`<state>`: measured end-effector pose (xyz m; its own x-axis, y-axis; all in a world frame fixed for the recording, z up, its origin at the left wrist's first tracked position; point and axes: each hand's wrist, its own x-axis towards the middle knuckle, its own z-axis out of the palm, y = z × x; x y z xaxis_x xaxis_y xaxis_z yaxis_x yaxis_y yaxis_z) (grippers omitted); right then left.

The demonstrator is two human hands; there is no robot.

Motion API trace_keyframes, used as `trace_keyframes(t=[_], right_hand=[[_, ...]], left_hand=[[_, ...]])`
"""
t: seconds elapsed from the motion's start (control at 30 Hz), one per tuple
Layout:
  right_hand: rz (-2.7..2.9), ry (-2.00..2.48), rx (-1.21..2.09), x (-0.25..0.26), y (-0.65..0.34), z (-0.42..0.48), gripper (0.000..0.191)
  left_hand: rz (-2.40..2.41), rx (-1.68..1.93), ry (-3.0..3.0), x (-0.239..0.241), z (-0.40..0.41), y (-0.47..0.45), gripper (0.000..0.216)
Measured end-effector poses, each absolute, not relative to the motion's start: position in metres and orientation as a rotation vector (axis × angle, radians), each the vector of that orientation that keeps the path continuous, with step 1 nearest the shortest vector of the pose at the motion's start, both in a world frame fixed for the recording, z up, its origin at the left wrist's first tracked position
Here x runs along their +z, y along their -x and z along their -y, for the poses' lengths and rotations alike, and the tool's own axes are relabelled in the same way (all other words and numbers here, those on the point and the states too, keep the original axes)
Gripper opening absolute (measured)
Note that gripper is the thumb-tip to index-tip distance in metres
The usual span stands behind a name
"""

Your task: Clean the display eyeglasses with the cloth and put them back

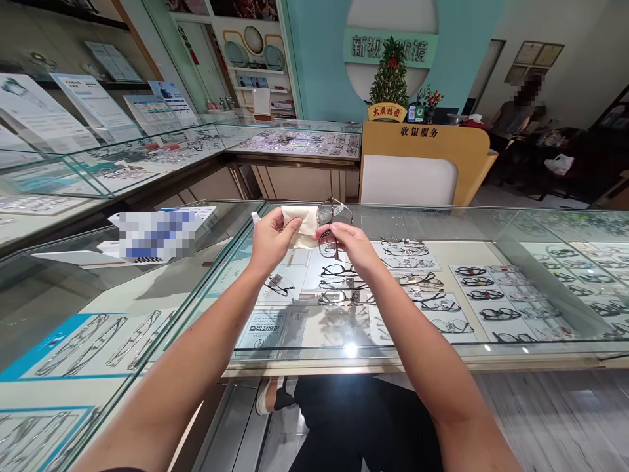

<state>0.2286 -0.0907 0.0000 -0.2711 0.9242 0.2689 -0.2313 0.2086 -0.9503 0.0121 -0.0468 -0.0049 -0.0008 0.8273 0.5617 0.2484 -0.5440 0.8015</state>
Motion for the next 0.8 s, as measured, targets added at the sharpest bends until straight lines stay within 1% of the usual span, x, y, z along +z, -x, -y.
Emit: trace_keyframes(t=[0.27,0.5,0.7,0.8], right_hand=[[1.382,0.743,1.344,-0.004,-0.228,0.089,0.044],[1.469,0.762,1.295,-0.002,-0.226,0.092,0.048],[1.490,0.802,1.266,-0.002,-0.225,0.093,0.046],[1.486,0.798,1.270,-0.003,-0.225,0.093,0.045]], left_hand=[[-1.208,1.578,-1.910,-0.007,0.052,-0.016,0.018],[-1.212,1.644,-2.067,0.000,0.061,-0.022,0.027],[-1.263,1.730,-2.082,-0.009,0.059,-0.025,0.032],[-1.268,1.727,-2.062,-0.012,0.060,-0.027,0.029]])
